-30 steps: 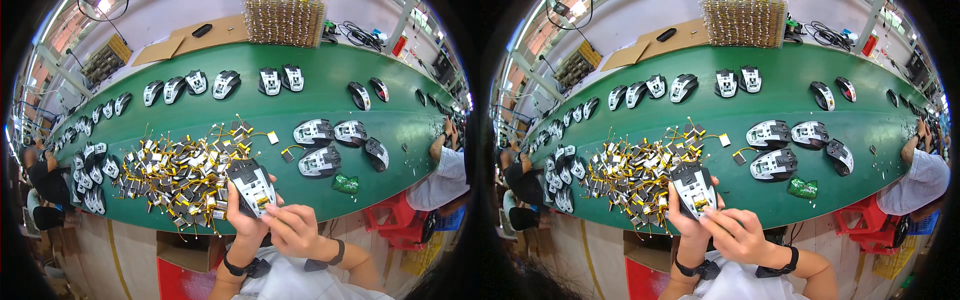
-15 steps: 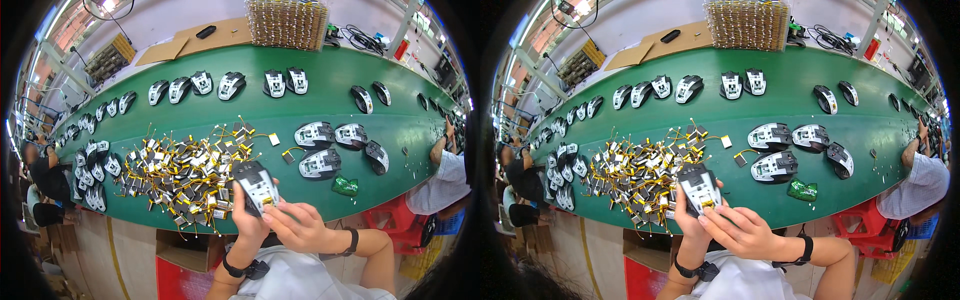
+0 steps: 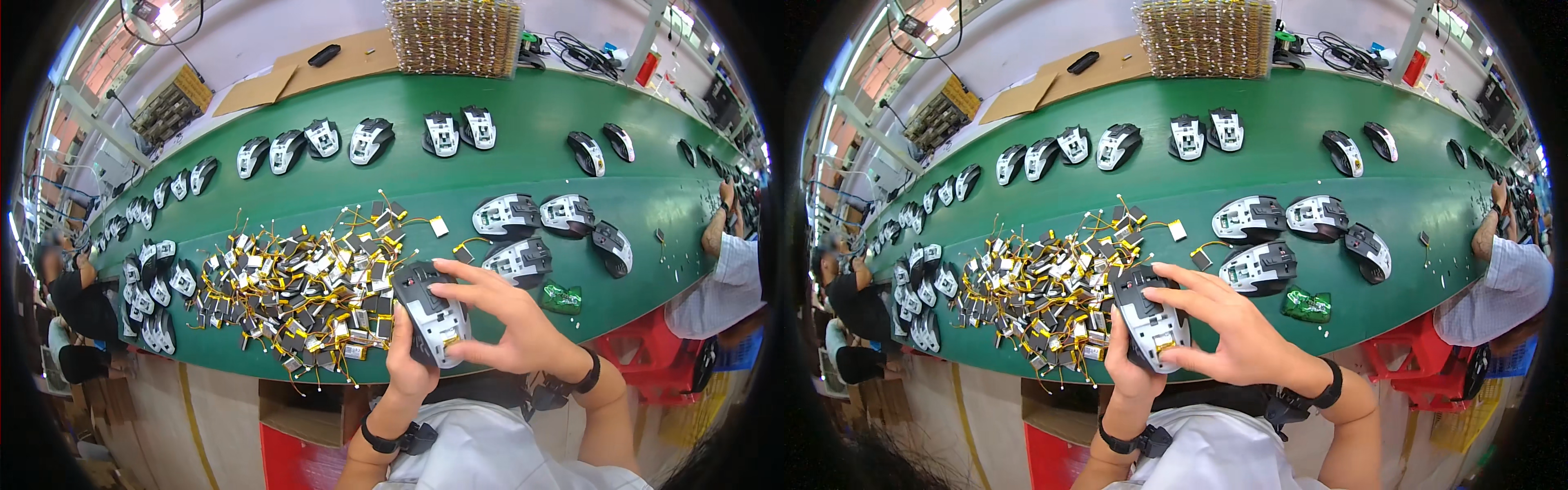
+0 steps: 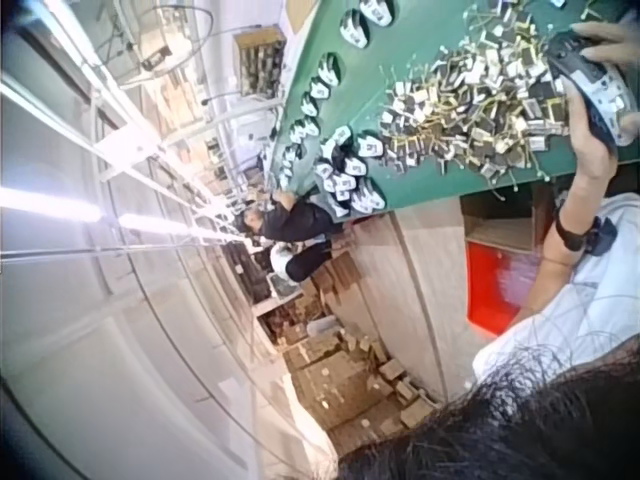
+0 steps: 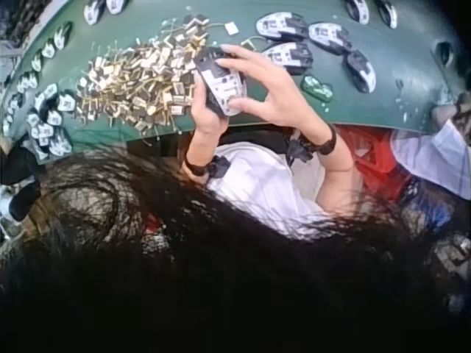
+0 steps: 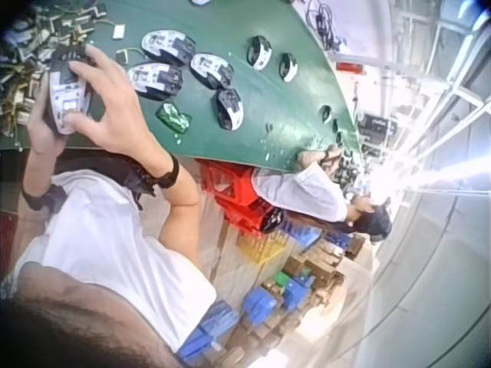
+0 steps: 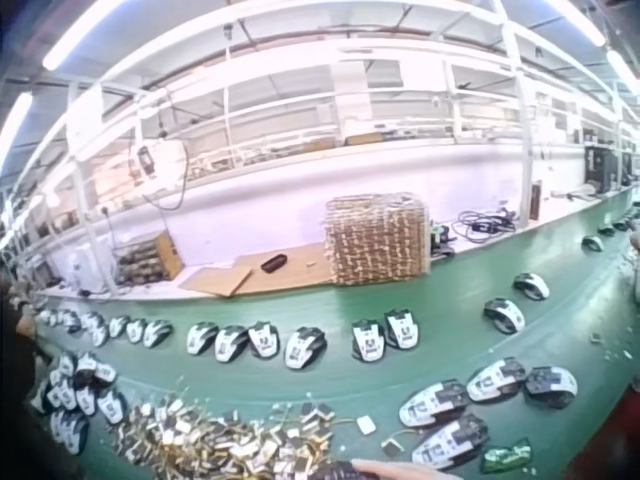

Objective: The person assembles computer mice by inserting small batteries into the open compartments of mouse shells. They pick up a mouse shell, insert a battery from a pile on the table, and place the completed unit on the table. The process is repeated for multiple units.

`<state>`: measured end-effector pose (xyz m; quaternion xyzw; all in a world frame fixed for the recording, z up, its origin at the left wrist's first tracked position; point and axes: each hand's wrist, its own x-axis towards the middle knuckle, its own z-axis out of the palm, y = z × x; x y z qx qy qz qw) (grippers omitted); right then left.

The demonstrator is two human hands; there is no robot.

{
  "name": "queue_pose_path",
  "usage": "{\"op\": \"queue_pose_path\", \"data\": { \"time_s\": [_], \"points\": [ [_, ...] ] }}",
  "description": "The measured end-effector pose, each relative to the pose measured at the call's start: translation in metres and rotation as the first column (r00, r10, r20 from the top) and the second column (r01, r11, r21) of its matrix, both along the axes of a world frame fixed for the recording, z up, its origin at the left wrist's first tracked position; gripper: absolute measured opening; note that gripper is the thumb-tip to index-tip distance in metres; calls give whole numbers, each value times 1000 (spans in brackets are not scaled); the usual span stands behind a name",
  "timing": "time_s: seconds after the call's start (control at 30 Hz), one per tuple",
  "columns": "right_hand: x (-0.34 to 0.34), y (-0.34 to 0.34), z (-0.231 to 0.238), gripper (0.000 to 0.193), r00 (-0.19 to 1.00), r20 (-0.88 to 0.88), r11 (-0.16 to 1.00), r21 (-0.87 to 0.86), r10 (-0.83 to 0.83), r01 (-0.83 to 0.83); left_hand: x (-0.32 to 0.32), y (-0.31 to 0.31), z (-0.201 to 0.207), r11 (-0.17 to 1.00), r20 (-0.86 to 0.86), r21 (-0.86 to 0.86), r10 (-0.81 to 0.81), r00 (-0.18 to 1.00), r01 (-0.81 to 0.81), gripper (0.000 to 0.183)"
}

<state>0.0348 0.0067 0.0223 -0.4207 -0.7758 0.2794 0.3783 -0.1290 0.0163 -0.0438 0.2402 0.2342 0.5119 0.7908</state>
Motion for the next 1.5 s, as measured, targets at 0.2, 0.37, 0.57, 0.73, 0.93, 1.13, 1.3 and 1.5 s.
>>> {"op": "queue_pose_path", "data": {
  "time_s": [0.2, 0.37, 0.57, 0.73, 0.93, 1.13, 1.3, 1.5],
  "points": [
    [6, -2, -7, 65, 995, -92, 994, -100, 34, -43, 0, -1, -6, 989, -57, 84, -113, 992, 118, 54],
    [19, 5, -5, 65, 994, -76, 993, -80, 83, -89, 5, 8, -3, 956, -179, 261, -91, 980, 136, 54],
    [19, 19, 9, 77, 987, -60, 977, -166, -149, 137, 32, 27, 12, 785, -524, 602, 252, 814, 145, 44],
    [22, 32, 16, 75, 985, -61, 978, -139, -163, 153, 36, 41, 3, 712, -631, 665, 374, 680, 225, 34],
    [143, 152, 6, 68, 842, 116, 799, -271, -527, 537, 3, 32, 27, 795, -692, 563, 304, 654, 226, 45],
    [191, 224, -13, 72, 237, 810, 539, 113, -536, 835, -41, 22, 13, 823, -715, 528, 299, 631, 208, 34],
    [146, 289, -44, 77, 527, 635, 701, 33, -565, 713, -51, 22, 14, 830, -657, 525, 255, 709, 189, 31],
    [154, 268, -36, 78, 646, 234, 644, -97, -727, 759, -71, 21, 9, 852, -525, 516, 236, 817, 85, 36]
  ]
}}
